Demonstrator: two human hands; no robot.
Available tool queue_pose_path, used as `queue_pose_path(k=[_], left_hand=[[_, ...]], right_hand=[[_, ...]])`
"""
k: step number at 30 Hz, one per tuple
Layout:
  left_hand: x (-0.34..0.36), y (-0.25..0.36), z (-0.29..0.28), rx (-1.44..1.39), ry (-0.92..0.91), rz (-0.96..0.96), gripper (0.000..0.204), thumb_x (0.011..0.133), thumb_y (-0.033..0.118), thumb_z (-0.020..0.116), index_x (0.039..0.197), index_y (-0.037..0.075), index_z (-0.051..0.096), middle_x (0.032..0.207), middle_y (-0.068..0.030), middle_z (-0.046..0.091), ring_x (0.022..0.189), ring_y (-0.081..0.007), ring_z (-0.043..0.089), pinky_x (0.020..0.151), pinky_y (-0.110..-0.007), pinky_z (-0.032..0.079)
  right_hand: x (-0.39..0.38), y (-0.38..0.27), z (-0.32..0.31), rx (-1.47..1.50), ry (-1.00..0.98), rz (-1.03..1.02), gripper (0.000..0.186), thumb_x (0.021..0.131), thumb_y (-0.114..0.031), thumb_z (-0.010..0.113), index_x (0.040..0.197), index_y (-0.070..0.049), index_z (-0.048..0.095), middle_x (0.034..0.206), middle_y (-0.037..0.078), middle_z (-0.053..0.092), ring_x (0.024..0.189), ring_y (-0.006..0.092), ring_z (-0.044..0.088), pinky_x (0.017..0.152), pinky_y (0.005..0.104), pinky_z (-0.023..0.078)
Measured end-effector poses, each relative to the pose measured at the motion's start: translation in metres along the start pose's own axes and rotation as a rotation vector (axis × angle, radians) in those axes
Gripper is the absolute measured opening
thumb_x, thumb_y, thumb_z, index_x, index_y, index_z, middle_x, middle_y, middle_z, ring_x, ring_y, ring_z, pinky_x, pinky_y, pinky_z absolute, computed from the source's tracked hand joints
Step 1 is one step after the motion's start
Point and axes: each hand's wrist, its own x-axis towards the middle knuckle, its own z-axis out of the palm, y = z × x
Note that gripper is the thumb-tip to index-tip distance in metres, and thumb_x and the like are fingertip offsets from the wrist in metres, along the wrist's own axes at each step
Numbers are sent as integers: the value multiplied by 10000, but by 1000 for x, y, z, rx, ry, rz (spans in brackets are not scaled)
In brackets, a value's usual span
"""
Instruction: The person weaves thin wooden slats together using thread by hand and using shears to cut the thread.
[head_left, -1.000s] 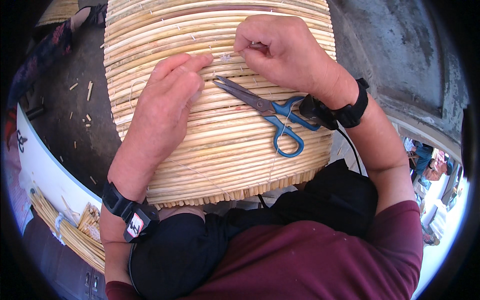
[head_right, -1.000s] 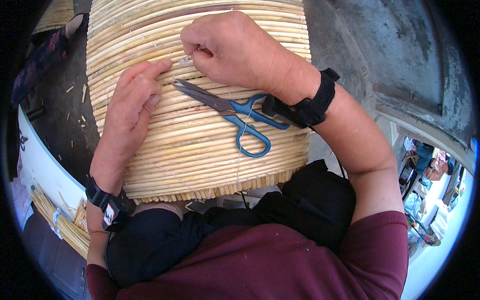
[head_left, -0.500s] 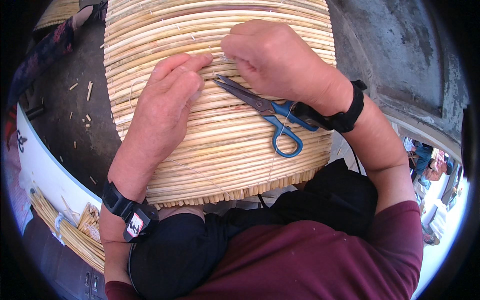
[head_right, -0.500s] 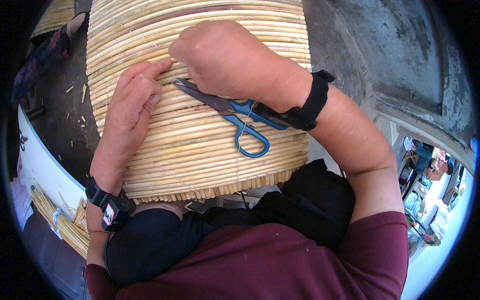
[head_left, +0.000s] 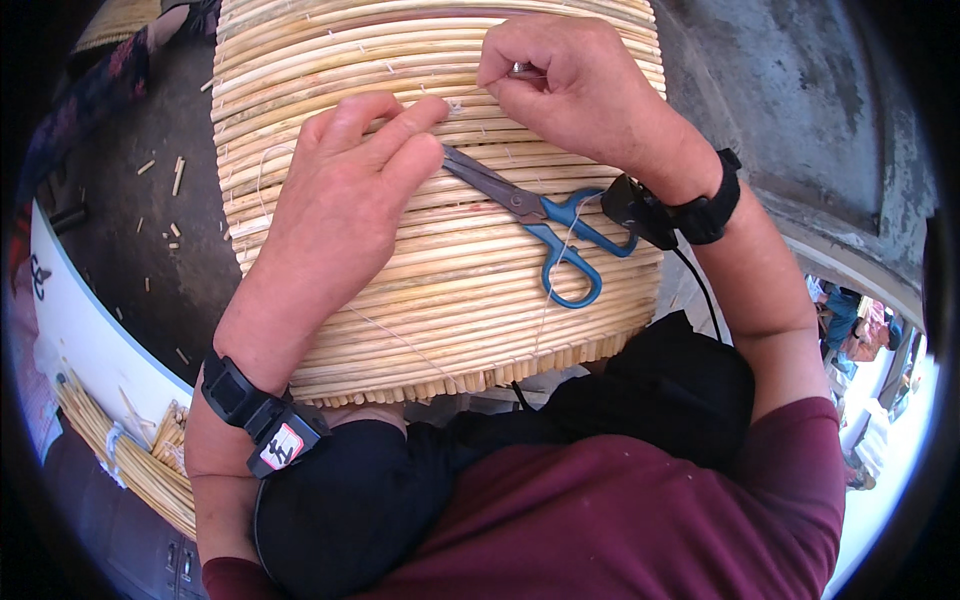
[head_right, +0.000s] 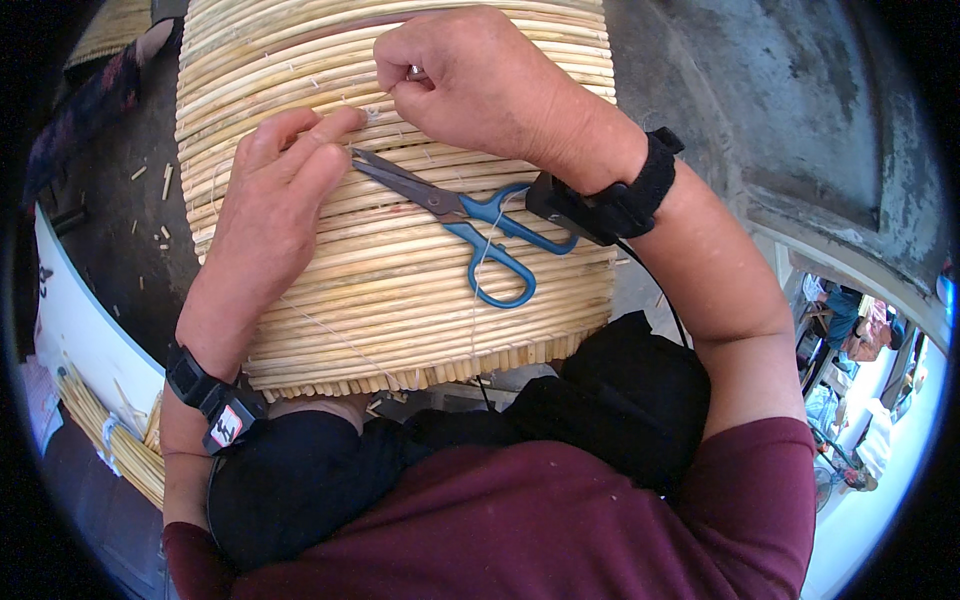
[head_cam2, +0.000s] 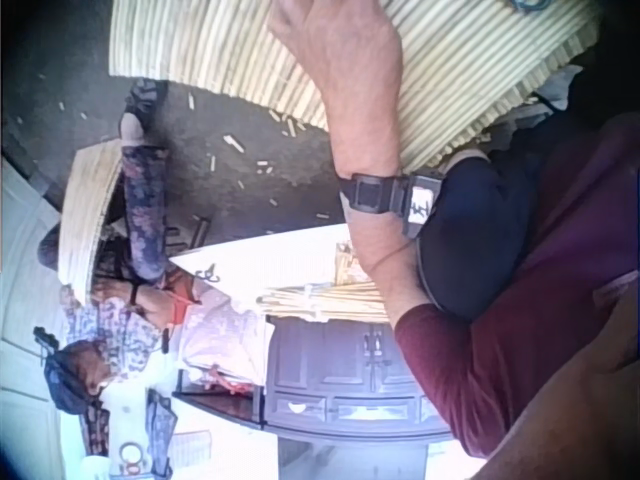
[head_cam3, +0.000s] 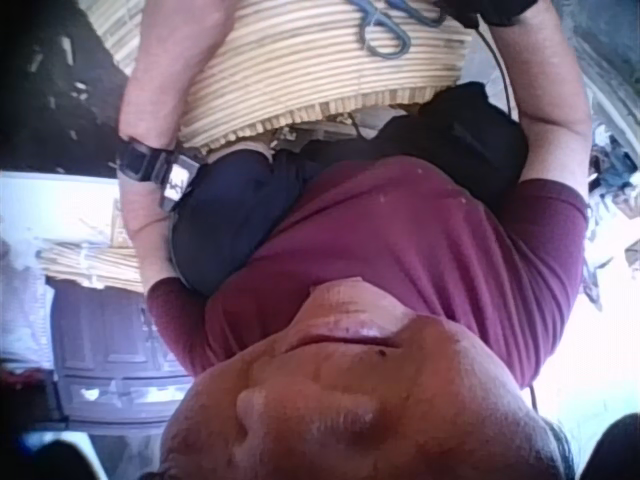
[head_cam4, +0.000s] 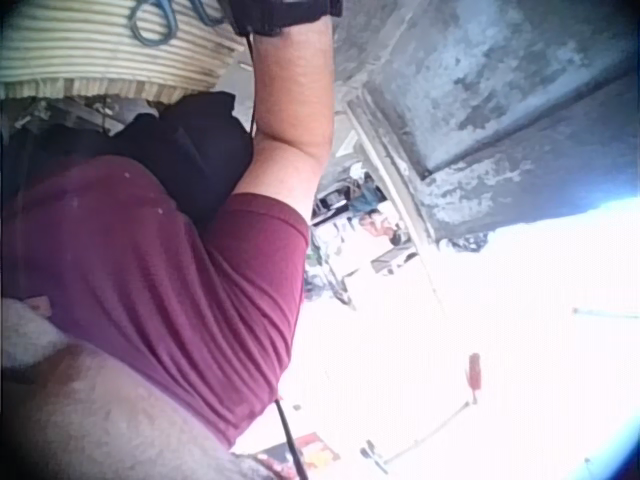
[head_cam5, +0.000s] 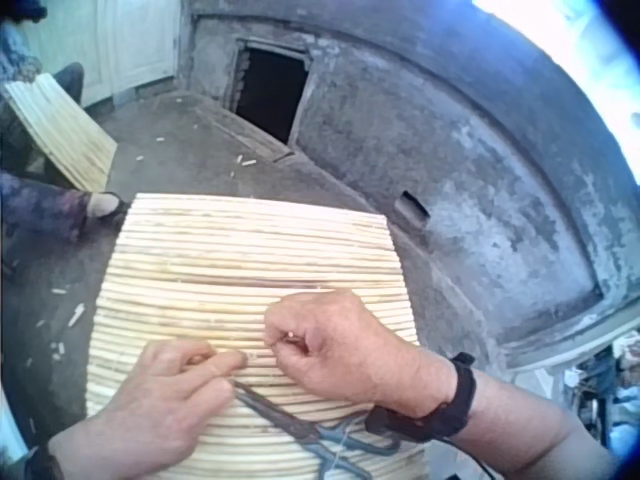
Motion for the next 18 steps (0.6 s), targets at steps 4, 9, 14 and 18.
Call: queue_pose_path(k=[4,9,14,18], left_hand=[[0,-7,1,-37,29,-23,163,791,-37,551,930,37,507,1263,-84,610,1115,-336,501,963,-396,414],[-2,-13,1,-197,58,-61,64,885,-9,543,894,37,501,1208,-111,638,1100,-344,508,960,-393,421],[-2,-11,-1,-280,75,-124,43,908,-7,543,899,27,518,1183,-121,645,1118,-320,519,966,-374,427],[-3,-10,-2,-293,101,-149,36,903,-13,548,899,19,532,1169,-129,646,1138,-300,536,956,-364,443]], right_hand=[[-3,6,7,81,0,54,58,820,-93,607,808,-59,651,720,103,641,625,260,608,586,352,483],[-1,11,12,-14,10,-17,68,826,-118,608,825,-74,660,739,79,656,638,247,618,600,353,497],[0,9,15,-40,1,-17,75,827,-135,604,818,-84,657,734,78,649,657,269,617,614,358,503],[3,8,14,-123,-9,-42,82,824,-124,581,810,-85,653,739,80,650,679,285,625,626,375,499]])
